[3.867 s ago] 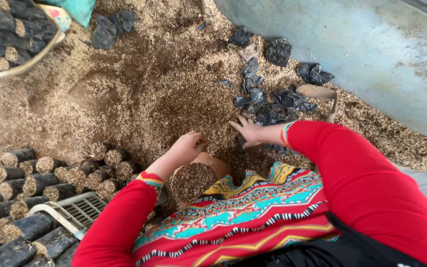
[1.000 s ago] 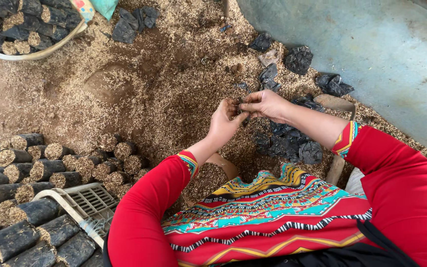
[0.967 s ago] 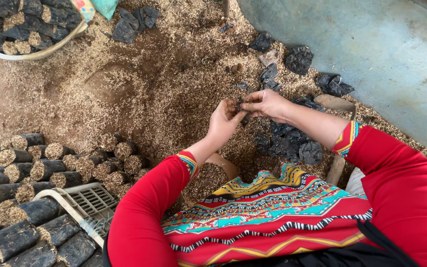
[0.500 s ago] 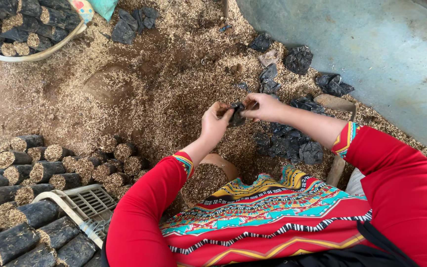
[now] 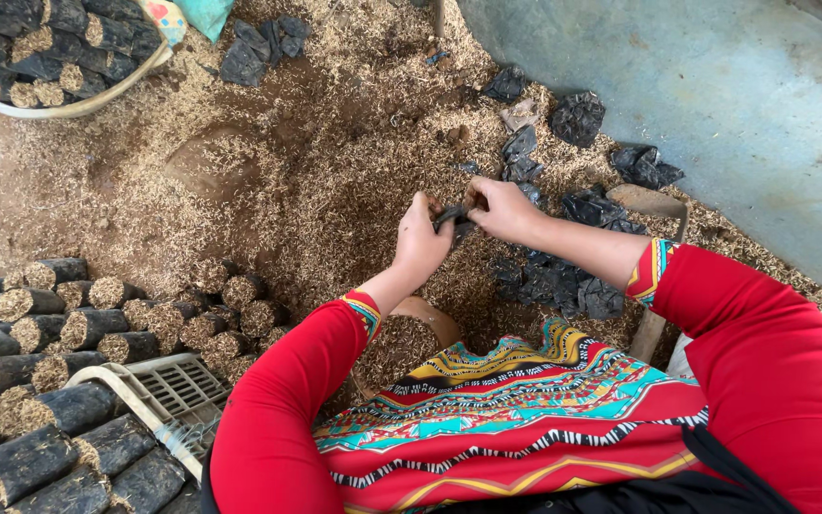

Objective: The person repeatedly scoops loose substrate from a large pile into small black planting pouches, compresses the material by hand, and places the filled pouches into a white plastic crate. The process is repeated continuously throughout the clip.

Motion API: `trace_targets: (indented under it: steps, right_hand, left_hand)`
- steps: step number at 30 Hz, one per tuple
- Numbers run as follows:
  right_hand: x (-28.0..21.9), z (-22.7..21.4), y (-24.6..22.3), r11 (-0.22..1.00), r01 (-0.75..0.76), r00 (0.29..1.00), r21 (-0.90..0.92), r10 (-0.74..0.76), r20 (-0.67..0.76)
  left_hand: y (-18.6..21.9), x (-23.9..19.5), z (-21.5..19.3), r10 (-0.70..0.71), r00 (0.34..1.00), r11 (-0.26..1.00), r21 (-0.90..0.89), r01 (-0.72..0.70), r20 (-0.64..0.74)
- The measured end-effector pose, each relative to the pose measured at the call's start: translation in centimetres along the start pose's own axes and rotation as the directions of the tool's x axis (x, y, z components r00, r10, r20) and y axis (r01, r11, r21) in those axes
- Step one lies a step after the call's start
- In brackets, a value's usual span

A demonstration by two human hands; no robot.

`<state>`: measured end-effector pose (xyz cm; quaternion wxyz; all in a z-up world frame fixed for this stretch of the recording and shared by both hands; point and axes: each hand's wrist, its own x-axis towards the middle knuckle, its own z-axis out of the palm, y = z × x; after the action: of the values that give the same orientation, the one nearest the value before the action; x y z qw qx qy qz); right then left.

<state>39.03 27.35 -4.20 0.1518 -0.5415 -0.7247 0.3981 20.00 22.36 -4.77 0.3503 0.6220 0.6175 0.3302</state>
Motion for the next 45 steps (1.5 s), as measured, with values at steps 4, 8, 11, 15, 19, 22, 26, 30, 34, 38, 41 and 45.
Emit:
trace_targets:
  steps: [4, 8, 11, 15, 19, 22, 26, 30, 34, 38, 41, 45]
  right_hand:
    - [0.0, -0.5, -1.2, 0.985, 0.092, 0.995, -0.144, -0.098, -0.031]
    - [-0.3, -0.9, -2.1, 0.991, 0.043, 0.998, -0.13, -0.047, -0.03]
    - [-1.1, -0.6, -2.4, 0.961, 0.166, 0.986, -0.219, -0.165, 0.022]
    - [-1.7, 0.0, -2.4, 0.836, 0.41, 0.908, -0.364, -0.414, 0.073]
    - [-1.2, 0.6, -2.9, 0.892, 0.295, 0.955, -0.343, -0.283, 0.086]
    - [-0.8, 0.7, -3.5, 0.919, 0.223, 0.975, -0.324, -0.213, 0.067]
    - [-0.2, 0.1, -3.9, 0.935, 0.171, 0.985, -0.312, -0.16, 0.061]
    - [0.2, 0.3, -3.2, 0.944, 0.158, 0.987, -0.288, -0.146, 0.063]
    - [1.6, 1.2, -2.3, 0.958, 0.156, 0.985, -0.241, -0.133, 0.109]
    - [2.5, 2.0, -1.3, 0.999, -0.038, 0.97, -0.028, 0.044, 0.241]
    - [2.6, 2.6, -0.3, 0.976, -0.179, 0.868, 0.126, 0.096, 0.486]
    - [2.3, 3.0, 2.8, 0.968, -0.246, 0.729, 0.05, 0.151, 0.667]
  left_hand:
    - [-0.6, -0.1, -0.4, 0.097, 0.995, 0.993, 0.068, -0.098, 0.017]
    - [-0.6, -0.8, 0.2, 0.055, 0.997, 0.998, 0.04, -0.057, 0.063]
    - [-0.6, -0.8, -0.1, 0.036, 0.999, 0.999, 0.033, -0.038, 0.037]
    - [-0.5, -0.6, -1.5, 0.088, 0.996, 0.992, 0.094, -0.089, 0.007]
    - [0.1, -0.8, -2.0, 0.108, 0.994, 0.993, 0.053, -0.108, 0.015]
    - [0.3, -1.1, -2.5, 0.149, 0.989, 0.988, 0.036, -0.15, 0.023]
    - [-0.6, -1.2, -3.8, 0.145, 0.989, 0.982, 0.125, -0.142, -0.019]
    - [-2.0, -0.8, -3.8, 0.109, 0.994, 0.993, 0.047, -0.108, -0.024]
    - [-4.0, 0.1, -3.3, 0.003, 1.0, 0.999, 0.042, -0.003, 0.002]
    - [-6.9, 0.9, -2.9, -0.119, 0.982, 0.986, 0.136, 0.099, 0.149]
    - [-9.7, 1.4, -2.4, -0.301, 0.877, 0.947, 0.227, 0.229, 0.373]
    - [-14.4, 2.3, -1.5, -0.322, 0.747, 0.854, 0.519, -0.036, 0.581]
